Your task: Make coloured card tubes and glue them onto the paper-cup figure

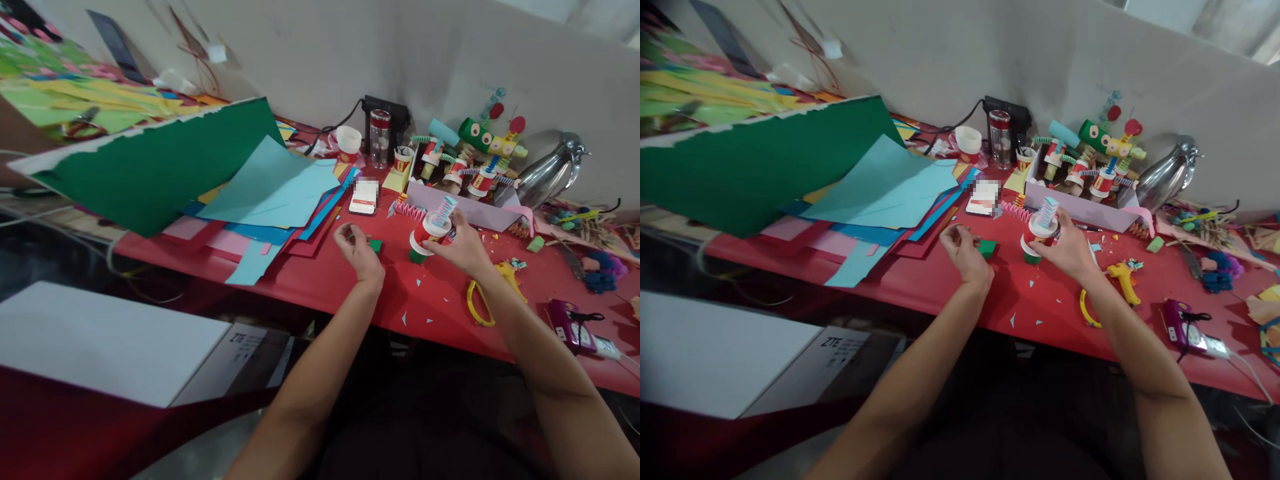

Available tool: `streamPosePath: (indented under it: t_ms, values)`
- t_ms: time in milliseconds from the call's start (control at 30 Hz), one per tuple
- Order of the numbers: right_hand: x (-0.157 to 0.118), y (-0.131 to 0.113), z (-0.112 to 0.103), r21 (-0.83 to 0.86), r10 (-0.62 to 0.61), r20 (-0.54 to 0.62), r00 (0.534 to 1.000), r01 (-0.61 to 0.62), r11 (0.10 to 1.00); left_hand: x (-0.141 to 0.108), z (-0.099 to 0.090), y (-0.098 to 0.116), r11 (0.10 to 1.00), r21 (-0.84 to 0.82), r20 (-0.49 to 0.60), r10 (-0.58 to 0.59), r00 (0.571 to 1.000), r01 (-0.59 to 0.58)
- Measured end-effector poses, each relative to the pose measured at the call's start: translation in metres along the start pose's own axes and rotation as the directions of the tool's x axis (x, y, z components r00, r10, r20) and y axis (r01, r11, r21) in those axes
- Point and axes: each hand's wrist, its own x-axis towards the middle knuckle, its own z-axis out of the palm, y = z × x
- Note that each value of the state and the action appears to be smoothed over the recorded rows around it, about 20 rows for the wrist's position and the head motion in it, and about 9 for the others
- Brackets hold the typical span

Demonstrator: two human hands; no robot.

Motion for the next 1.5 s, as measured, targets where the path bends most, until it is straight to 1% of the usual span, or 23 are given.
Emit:
streamPosePath:
  t_ms: [233,333,433,533,600,633,667,700,733,800,833,867,900,933,967,1000,1067,1133,1200,1267,1333,1433,1500]
  values:
    - [-0.002,0.0,0.0,-0.04,0.014,0.062,0.998,-0.011,0.999,0.001,0.0,-0.003,1.0,0.012,0.017,0.005,1.0,-0.005]
    - [-0.002,-0.001,-0.004,-0.003,0.005,0.103,0.995,-0.004,1.0,0.001,0.0,-0.004,0.999,0.033,0.023,-0.004,1.0,0.003]
    - [-0.003,-0.001,-0.014,0.065,0.007,0.12,0.993,-0.015,0.998,0.001,-0.001,-0.003,1.0,0.028,0.019,-0.006,1.0,0.005]
    - [-0.008,-0.002,-0.034,0.132,-0.009,0.058,0.998,0.001,0.991,0.001,0.0,-0.001,1.0,-0.008,-0.001,-0.013,1.0,0.013]
    - [-0.013,-0.004,-0.051,0.185,-0.023,-0.044,0.999,0.03,0.982,0.001,0.0,0.001,0.999,-0.02,-0.022,-0.035,0.999,0.034]
    - [-0.016,-0.005,-0.06,0.223,-0.02,-0.119,0.993,0.047,0.974,0.001,0.0,0.001,0.999,-0.016,-0.033,-0.045,0.998,0.045]
    - [-0.019,-0.007,-0.069,0.271,-0.007,-0.213,0.977,0.066,0.96,0.002,0.0,0.001,0.999,-0.008,-0.042,-0.051,0.998,0.051]
    - [-0.022,-0.009,-0.078,0.326,0.021,-0.325,0.945,0.091,0.941,0.002,0.0,0.001,0.999,0.001,-0.047,-0.051,0.998,0.052]
    - [-0.024,-0.01,-0.085,0.377,0.059,-0.445,0.893,0.127,0.917,0.002,0.0,0.0,0.999,0.011,-0.048,-0.047,0.998,0.047]
    - [-0.027,-0.011,-0.097,0.449,0.145,-0.616,0.775,0.194,0.872,0.003,-0.001,-0.001,0.999,0.015,-0.038,-0.028,0.999,0.029]
    - [-0.028,-0.011,-0.1,0.468,0.177,-0.667,0.724,0.222,0.855,0.004,-0.001,-0.002,1.0,0.007,-0.032,-0.02,0.999,0.021]
    - [-0.029,-0.01,-0.103,0.48,0.199,-0.696,0.69,0.242,0.843,0.004,-0.002,-0.003,1.0,-0.007,-0.026,-0.017,1.0,0.017]
    - [-0.028,-0.009,-0.103,0.489,0.211,-0.707,0.675,0.251,0.835,0.005,-0.002,-0.003,1.0,-0.024,-0.021,-0.02,1.0,0.02]
    - [-0.028,-0.009,-0.103,0.494,0.215,-0.708,0.673,0.254,0.831,0.005,-0.002,-0.003,0.999,-0.04,-0.014,-0.029,0.999,0.028]
    - [-0.028,-0.008,-0.101,0.495,0.21,-0.699,0.684,0.25,0.832,0.005,-0.002,-0.003,0.998,-0.053,-0.003,-0.041,0.999,0.04]
    - [-0.027,-0.008,-0.099,0.489,0.193,-0.676,0.711,0.236,0.84,0.005,-0.001,-0.002,0.997,-0.061,0.011,-0.054,0.998,0.054]
    - [-0.027,-0.009,-0.093,0.465,0.144,-0.566,0.812,0.17,0.869,0.003,-0.001,0.001,0.995,-0.065,0.037,-0.075,0.996,0.077]
    - [-0.028,-0.01,-0.085,0.414,0.087,-0.413,0.907,0.102,0.904,0.001,0.0,0.003,0.995,-0.056,0.049,-0.081,0.996,0.083]
    - [-0.028,-0.012,-0.074,0.331,0.033,-0.274,0.961,0.062,0.942,0.0,0.0,0.005,0.997,-0.042,0.046,-0.07,0.997,0.072]
    - [-0.026,-0.014,-0.059,0.222,-0.027,-0.166,0.986,0.064,0.973,0.0,-0.001,0.005,0.999,-0.031,0.028,-0.042,0.999,0.043]
    - [-0.022,-0.016,-0.04,0.112,-0.064,-0.073,0.995,0.072,0.991,0.001,-0.002,0.004,1.0,-0.024,-0.008,-0.016,1.0,0.016]
    - [-0.013,-0.02,-0.014,0.0,-0.018,0.051,0.999,0.018,1.0,0.003,-0.003,0.002,1.0,-0.014,-0.042,-0.009,0.999,0.008]
    - [-0.006,-0.02,-0.005,-0.037,0.031,0.059,0.998,-0.029,0.999,0.002,-0.003,0.001,1.0,-0.013,-0.029,-0.007,1.0,0.007]
